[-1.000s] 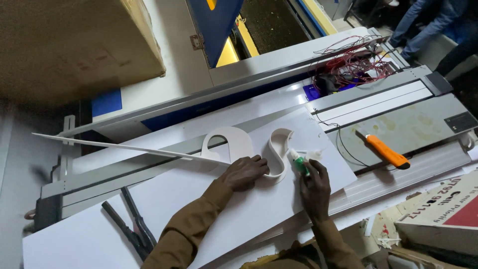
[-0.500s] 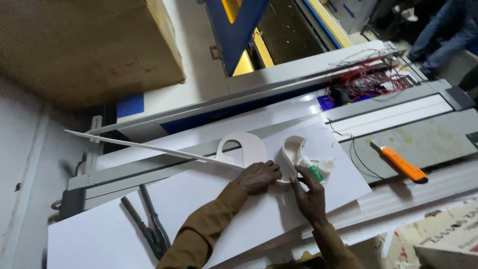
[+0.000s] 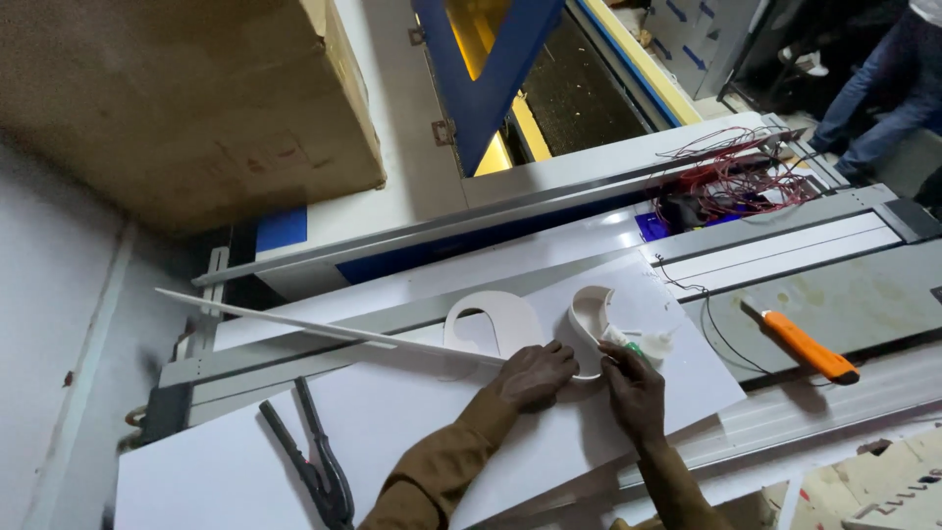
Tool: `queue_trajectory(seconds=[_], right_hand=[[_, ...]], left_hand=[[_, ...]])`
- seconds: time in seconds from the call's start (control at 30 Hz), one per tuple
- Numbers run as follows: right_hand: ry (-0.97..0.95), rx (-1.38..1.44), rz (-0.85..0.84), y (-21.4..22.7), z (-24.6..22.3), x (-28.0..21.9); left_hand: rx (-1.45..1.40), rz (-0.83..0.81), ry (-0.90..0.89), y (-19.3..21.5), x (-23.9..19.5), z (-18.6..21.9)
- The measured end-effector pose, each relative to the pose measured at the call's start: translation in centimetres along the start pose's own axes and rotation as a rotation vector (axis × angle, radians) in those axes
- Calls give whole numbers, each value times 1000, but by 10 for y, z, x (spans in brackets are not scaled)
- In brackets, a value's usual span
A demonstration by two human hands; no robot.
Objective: Manually assembling a 3D sign component by gluing a thin plastic strip to a curved base.
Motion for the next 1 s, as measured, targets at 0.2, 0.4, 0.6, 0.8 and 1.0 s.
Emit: queue_trajectory(seconds=[0.2,0.4,0.6,0.8,1.0], right_hand=[[99,-9,6,0,-3,13],[499,-485,-75,-21,-6,0],[180,-330,-391,-20,-40,-13],[302,-978,-597,-42,17,-4],[384,-877,-699,-57,23,3]], left_hand=[[-63,-38,50,-42,16,-5],[-189,-123,174,50,17,15],[-178,-277,150,56,18,19],[-159,-201,188,27,15,7],[-213,-224,220,32,16,4]])
Point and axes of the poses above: each hand's wrist, its own x-axis towards the middle knuckle, its own y-axis out of the back of the hand, z = x × y, the point moved 10 cm from there along x, towards the middle knuckle, and after that the axes turned 10 degrees about z, right-handed, at the moved point
